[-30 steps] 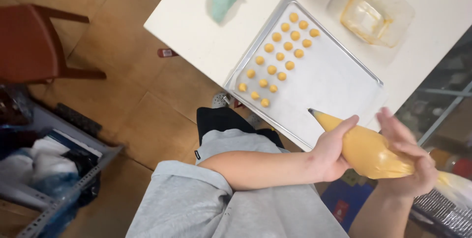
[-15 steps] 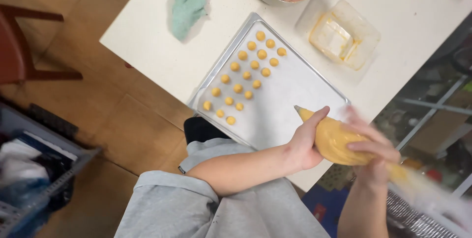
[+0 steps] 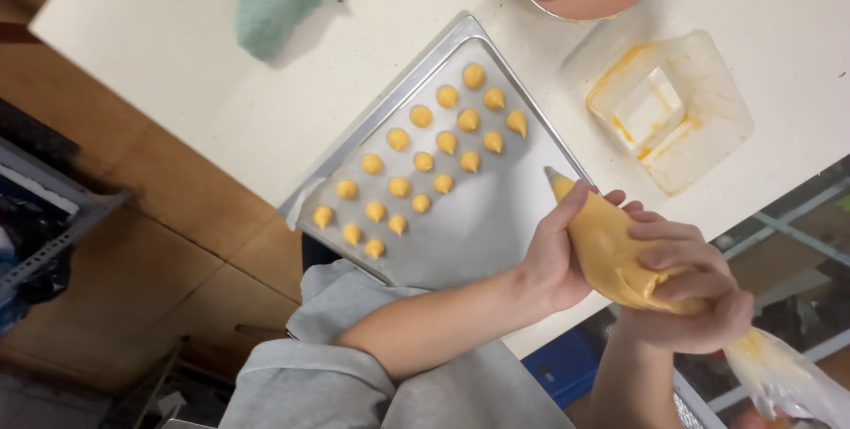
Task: Pipe small rounds of dough or pastry batter onto a baking sheet using a piping bag.
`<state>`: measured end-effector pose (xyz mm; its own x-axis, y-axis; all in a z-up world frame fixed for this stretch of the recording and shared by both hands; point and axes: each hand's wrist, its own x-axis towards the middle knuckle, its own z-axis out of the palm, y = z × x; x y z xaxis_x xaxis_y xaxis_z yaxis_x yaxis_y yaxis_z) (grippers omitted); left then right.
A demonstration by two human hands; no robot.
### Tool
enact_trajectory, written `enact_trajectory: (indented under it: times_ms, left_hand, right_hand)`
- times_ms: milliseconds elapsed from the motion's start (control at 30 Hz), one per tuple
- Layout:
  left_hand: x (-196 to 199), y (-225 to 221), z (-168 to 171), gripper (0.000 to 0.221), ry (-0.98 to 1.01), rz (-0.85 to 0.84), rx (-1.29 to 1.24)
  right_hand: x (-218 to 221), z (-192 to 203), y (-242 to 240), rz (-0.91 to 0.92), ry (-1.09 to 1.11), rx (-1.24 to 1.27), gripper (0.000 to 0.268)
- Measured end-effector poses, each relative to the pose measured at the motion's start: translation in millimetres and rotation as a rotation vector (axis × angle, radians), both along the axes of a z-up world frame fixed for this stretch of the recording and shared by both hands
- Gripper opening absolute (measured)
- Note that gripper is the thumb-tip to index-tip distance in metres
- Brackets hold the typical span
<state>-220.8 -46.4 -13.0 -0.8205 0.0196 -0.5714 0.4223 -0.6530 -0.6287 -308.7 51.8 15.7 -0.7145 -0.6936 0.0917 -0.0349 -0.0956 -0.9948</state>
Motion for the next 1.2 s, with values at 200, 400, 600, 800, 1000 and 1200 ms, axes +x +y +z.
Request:
enact_trajectory:
  times_ms: [200,400,600,800,1000,1200]
  left_hand:
    - [-16.2,14.4,-36.7,0.024,0.03,-0.008,-0.053]
    - [-25.5,19.3,-54.5,0.027,0.129,0.111,0.057]
    - [-21.9,6.6,-49.3,0.031,0.119,0.096,0.095]
    - [-24.2,13.3,-58.9,0.03,0.097,0.096,0.035]
    - [-23.3,7.8,-59.3,0.03,0.086,0.042,0.073]
    - [-24.3,7.7,-58.9,0.029,0.094,0.064,0.078]
  right_hand:
    - [-3.0,-9.6,-30.9,0.012,0.129,0.11,0.06]
    - [-3.4,-13.0,-53.0,0.036,0.203,0.144,0.06]
    - [-5.6,-18.0,-61.4,0.055,0.193,0.13,0.06]
    - [-5.5,-19.7,-67.9,0.088,0.191,0.12,0.06]
    - [-4.3,-20.7,-68.8,0.075,0.229,0.149,0.06]
    - [-2.8,-22.6,-70.2,0.106,0.214,0.11,0.06]
